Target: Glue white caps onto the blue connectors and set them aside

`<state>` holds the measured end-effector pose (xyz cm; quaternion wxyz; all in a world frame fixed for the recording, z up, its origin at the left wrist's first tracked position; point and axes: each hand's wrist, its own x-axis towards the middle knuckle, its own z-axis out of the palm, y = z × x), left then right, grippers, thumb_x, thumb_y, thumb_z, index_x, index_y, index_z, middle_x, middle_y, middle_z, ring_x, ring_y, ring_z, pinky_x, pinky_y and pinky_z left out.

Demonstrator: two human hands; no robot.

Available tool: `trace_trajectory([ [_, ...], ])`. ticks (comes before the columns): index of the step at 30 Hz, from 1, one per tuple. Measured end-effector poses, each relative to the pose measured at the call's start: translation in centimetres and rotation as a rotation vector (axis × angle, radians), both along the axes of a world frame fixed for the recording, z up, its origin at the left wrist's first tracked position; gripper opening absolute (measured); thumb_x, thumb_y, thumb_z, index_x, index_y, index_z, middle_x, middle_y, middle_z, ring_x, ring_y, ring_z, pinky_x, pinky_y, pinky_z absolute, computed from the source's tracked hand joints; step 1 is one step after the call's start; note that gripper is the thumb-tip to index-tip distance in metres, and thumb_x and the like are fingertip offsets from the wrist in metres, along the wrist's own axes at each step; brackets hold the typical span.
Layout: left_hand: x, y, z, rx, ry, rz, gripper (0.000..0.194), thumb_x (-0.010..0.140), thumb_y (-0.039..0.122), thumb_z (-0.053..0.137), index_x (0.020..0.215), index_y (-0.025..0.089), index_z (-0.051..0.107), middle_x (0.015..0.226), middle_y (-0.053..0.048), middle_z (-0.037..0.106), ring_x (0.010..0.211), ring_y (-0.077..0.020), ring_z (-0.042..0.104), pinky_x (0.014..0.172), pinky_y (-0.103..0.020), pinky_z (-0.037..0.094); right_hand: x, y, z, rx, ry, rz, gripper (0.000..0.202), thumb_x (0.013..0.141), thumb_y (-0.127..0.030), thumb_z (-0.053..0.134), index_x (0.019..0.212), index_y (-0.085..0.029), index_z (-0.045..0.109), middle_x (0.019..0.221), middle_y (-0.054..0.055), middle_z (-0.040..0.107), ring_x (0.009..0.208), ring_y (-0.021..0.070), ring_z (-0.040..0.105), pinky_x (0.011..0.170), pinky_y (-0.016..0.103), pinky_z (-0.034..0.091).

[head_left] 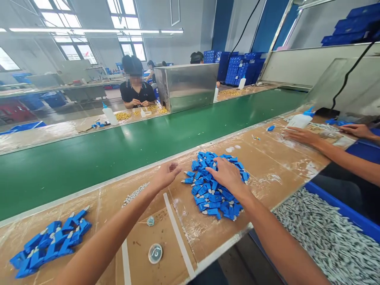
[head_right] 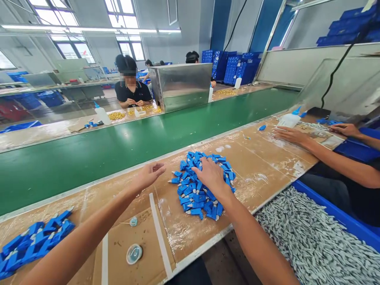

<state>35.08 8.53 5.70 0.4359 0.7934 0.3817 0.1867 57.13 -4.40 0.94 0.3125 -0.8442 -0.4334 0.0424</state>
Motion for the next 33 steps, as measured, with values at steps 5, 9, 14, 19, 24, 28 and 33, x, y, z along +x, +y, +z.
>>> trace_trajectory([
  [5,-6.8,-2.3,2.1,-0.118,-0.076,-0.095,0.040,0.087,0.055,0.060,0.090,0.016,0.069,0.089,-0.006,0.070,0.090,-0.0237,0.064,0.082,-0.036,0.052,0.9,0.4,-0.5,0.036,0.114,-0.009,0.042,0.077,-0.025,0.070,0.118,-0.014,0.070,0.097,0.016,0.074,0.103,0.0366,0.066,0.095,0.047,0.045],
  [9,-11.4,-5.7,1.9,-0.282,-0.119,-0.128,0.039,0.090,0.053,0.062,0.105,0.017,0.069,0.103,-0.008,0.071,0.101,-0.0255,0.065,0.091,-0.039,0.051,0.6,-1.4,1.0,0.147,0.293,0.021,0.044,0.080,-0.039,0.066,0.112,-0.010,0.072,0.090,0.015,0.073,0.089,0.0324,0.068,0.080,0.044,0.052],
  [14,-12.7,-11.7,1.2,-0.370,-0.323,-0.078,0.038,0.093,0.045,0.063,0.122,0.020,0.066,0.121,-0.011,0.070,0.114,-0.0262,0.065,0.101,-0.040,0.050,-5.4,-5.4,4.0,0.281,0.628,0.291,0.055,0.080,-0.060,0.065,0.112,-0.016,0.074,0.087,0.008,0.072,0.068,0.0191,0.066,0.058,0.030,0.054],
  [19,-11.7,-15.7,1.9,-0.204,-0.457,-0.063,0.040,0.093,0.040,0.064,0.128,0.020,0.062,0.126,-0.012,0.069,0.110,-0.0230,0.067,0.096,-0.036,0.053,-12.7,-7.9,5.6,0.381,1.119,0.591,0.029,0.080,-0.041,0.081,0.103,-0.023,0.079,0.077,0.002,0.069,0.062,0.0121,0.061,0.056,0.023,0.051],
  [24,-12.5,-16.2,1.4,-0.132,-0.486,0.053,0.039,0.089,0.042,0.070,0.118,0.016,0.067,0.115,-0.010,0.073,0.096,-0.0201,0.070,0.083,-0.030,0.057,-15.5,-8.3,5.0,0.366,1.008,0.696,0.021,0.086,-0.031,0.078,0.106,-0.024,0.078,0.085,0.002,0.072,0.071,0.0132,0.063,0.065,0.024,0.052],
  [28,-14.0,-15.1,0.3,-0.668,-0.567,-0.050,0.040,0.095,0.048,0.057,0.103,0.011,0.070,0.093,-0.013,0.075,0.072,-0.0174,0.072,0.059,-0.023,0.057,-16.8,-7.8,4.7,0.250,1.044,0.908,0.020,0.092,-0.029,0.071,0.110,-0.022,0.075,0.086,0.003,0.072,0.073,0.0154,0.064,0.065,0.027,0.051],
  [33,-16.6,-13.4,-1.2,-1.348,-0.770,-0.114,0.020,0.086,0.022,0.069,0.098,0.006,0.071,0.083,-0.013,0.074,0.059,-0.0094,0.065,0.042,-0.009,0.045,-18.5,-6.5,3.8,0.171,1.077,0.929,0.030,0.092,-0.036,0.069,0.120,-0.024,0.068,0.097,0.005,0.071,0.068,0.0140,0.061,0.056,0.026,0.047],
])
